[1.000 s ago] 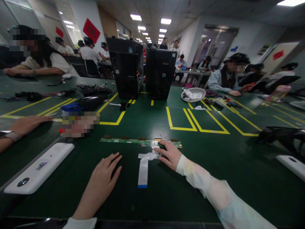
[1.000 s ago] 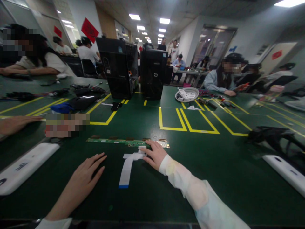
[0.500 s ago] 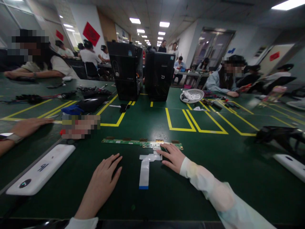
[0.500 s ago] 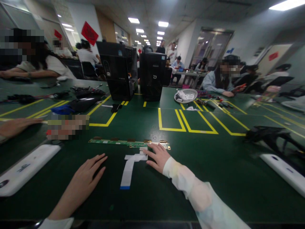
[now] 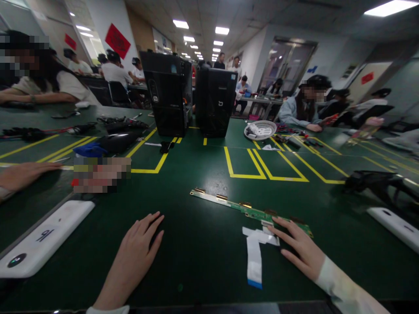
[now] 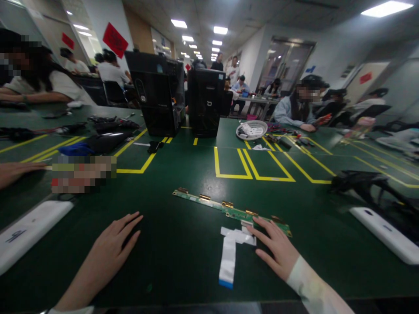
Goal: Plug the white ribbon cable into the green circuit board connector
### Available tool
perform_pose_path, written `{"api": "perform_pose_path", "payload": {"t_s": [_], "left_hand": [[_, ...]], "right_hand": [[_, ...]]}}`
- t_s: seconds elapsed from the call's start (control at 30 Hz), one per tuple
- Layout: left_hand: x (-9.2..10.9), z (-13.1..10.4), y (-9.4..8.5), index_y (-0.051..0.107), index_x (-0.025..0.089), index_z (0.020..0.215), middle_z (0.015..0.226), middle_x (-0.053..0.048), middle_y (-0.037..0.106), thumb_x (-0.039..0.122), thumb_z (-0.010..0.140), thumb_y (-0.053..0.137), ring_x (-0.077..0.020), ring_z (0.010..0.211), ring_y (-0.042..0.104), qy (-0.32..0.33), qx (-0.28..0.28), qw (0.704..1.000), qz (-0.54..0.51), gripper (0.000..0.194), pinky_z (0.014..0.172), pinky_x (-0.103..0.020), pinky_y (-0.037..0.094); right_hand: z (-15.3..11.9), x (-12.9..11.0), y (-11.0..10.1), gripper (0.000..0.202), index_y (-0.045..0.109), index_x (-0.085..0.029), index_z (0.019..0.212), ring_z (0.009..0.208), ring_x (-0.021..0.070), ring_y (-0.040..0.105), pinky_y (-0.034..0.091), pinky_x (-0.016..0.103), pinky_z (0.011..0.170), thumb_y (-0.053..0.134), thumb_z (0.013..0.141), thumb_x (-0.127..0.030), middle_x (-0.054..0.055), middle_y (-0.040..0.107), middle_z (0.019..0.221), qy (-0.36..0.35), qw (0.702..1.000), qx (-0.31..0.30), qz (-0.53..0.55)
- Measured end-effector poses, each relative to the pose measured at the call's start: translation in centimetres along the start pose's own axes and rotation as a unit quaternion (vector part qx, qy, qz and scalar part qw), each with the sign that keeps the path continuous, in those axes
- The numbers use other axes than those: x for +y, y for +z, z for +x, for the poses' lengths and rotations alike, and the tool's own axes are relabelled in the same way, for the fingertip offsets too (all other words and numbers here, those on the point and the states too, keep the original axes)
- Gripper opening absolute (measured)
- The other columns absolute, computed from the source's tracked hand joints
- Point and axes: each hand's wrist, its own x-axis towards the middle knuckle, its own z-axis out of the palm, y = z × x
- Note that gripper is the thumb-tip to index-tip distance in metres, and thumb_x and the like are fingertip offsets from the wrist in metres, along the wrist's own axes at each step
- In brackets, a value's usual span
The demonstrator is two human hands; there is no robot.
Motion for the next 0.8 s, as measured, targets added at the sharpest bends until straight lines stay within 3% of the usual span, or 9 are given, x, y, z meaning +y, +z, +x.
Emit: {"api": "perform_pose_path", "payload": {"t_s": [0.27, 0.43, 0.6, 0.8], "left_hand": [[-0.3, 0.1, 0.4, 0.054, 0.017, 0.134, 0.139, -0.013, 0.054, 0.047, 0.094, 0.034, -0.0299, 0.126, 0.052, 0.016, 0.011, 1.000, 0.024, 0.053, 0.108, -0.053, 0.038], [-0.5, 0.0, 0.6, 0.052, 0.019, 0.136, 0.140, -0.012, 0.054, 0.048, 0.095, 0.034, -0.0287, 0.126, 0.052, 0.022, 0.018, 0.999, 0.027, 0.053, 0.109, -0.052, 0.037], [-0.5, -0.1, 0.5, 0.052, 0.018, 0.135, 0.139, -0.012, 0.054, 0.048, 0.095, 0.033, -0.0292, 0.126, 0.052, 0.020, 0.015, 0.999, 0.028, 0.054, 0.108, -0.053, 0.037], [-0.5, 0.0, 0.5, 0.054, 0.018, 0.134, 0.139, -0.012, 0.055, 0.050, 0.094, 0.034, -0.0300, 0.125, 0.053, 0.019, 0.024, 0.999, 0.021, 0.054, 0.108, -0.053, 0.037]], "right_hand": [[-8.8, 6.1, -2.5, 0.048, 0.054, -0.031, 0.137, 0.134, 0.0315, 0.042, 0.033, 0.051, 0.111, 0.045, 0.093, -0.046, 0.009, 0.041, 0.148, 0.110, 0.993, 0.019, 0.033], [-12.4, 9.9, -3.2, 0.047, 0.054, -0.032, 0.137, 0.132, 0.0308, 0.044, 0.035, 0.046, 0.111, 0.045, 0.092, -0.041, 0.010, 0.043, 0.147, 0.157, 0.987, 0.026, 0.019], [-13.2, 11.7, -3.1, 0.051, 0.059, -0.028, 0.132, 0.126, 0.0331, 0.051, 0.041, 0.048, 0.106, 0.041, 0.090, -0.049, 0.014, 0.049, 0.139, 0.245, 0.969, 0.025, -0.023], [-10.9, 11.6, -2.7, 0.069, 0.056, -0.019, 0.136, 0.122, 0.0319, 0.054, 0.038, 0.042, 0.110, 0.025, 0.088, -0.058, 0.019, 0.052, 0.131, 0.376, 0.924, 0.011, -0.067]]}}
